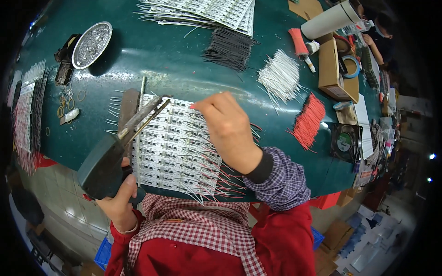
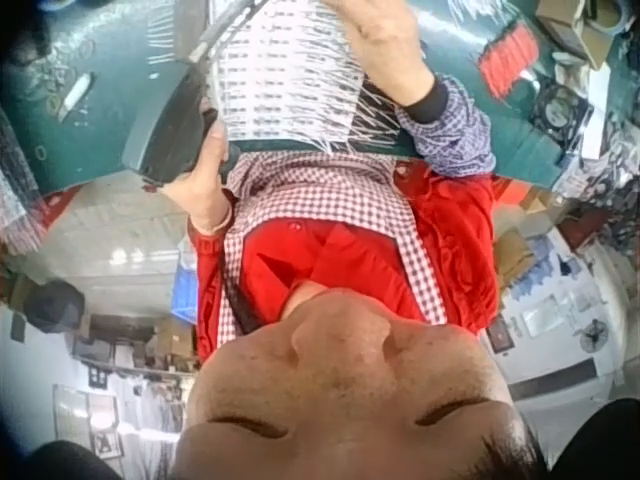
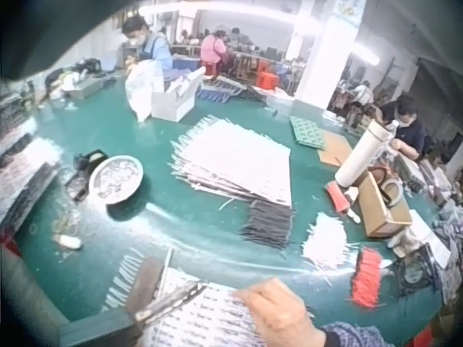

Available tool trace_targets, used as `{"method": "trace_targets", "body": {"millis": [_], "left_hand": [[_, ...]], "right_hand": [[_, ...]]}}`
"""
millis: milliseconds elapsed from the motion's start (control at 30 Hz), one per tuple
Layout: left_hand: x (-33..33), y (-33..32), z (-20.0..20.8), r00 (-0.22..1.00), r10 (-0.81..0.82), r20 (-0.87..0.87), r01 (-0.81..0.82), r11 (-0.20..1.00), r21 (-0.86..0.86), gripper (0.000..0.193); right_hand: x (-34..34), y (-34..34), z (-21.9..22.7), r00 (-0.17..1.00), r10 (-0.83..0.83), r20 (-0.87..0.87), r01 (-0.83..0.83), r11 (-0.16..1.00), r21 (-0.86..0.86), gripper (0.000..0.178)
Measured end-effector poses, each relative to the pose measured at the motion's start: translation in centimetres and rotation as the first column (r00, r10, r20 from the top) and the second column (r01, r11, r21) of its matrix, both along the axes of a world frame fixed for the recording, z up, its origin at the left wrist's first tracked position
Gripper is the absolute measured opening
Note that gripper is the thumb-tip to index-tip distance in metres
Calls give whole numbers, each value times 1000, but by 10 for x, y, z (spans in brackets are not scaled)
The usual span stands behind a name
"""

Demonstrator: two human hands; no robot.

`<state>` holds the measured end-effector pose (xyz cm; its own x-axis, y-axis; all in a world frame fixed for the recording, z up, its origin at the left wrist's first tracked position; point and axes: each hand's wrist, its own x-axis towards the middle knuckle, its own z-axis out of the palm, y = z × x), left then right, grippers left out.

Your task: The person attaches wires to a circuit board panel by positioning each wire by hand and soldering it in place with a soldering gun.

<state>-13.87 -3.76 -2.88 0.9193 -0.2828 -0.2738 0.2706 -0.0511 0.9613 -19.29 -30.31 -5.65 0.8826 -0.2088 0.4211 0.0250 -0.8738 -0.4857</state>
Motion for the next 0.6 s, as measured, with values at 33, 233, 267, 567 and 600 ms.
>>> {"method": "trace_targets", "body": {"millis": [33,233,267,567,600], "left_hand": [[1,1,-5,999,-42,-9,42,999,28,45],[1,-7,-12,978,-173,114,146,966,213,27],[0,-8,-15,945,-224,237,159,951,266,22],[-5,-9,-19,956,-254,144,185,909,375,20],[-6,-9,-20,957,-252,143,183,909,375,20]], "right_hand": [[1,3,-5,1000,-7,-18,7,1000,-11,28],[1,12,-14,997,12,-77,-15,999,-38,29],[1,12,-14,997,17,-79,-21,998,-57,29],[1,12,-13,993,21,-113,-31,996,-87,28],[1,12,-13,993,22,-117,-32,995,-91,28]]}}
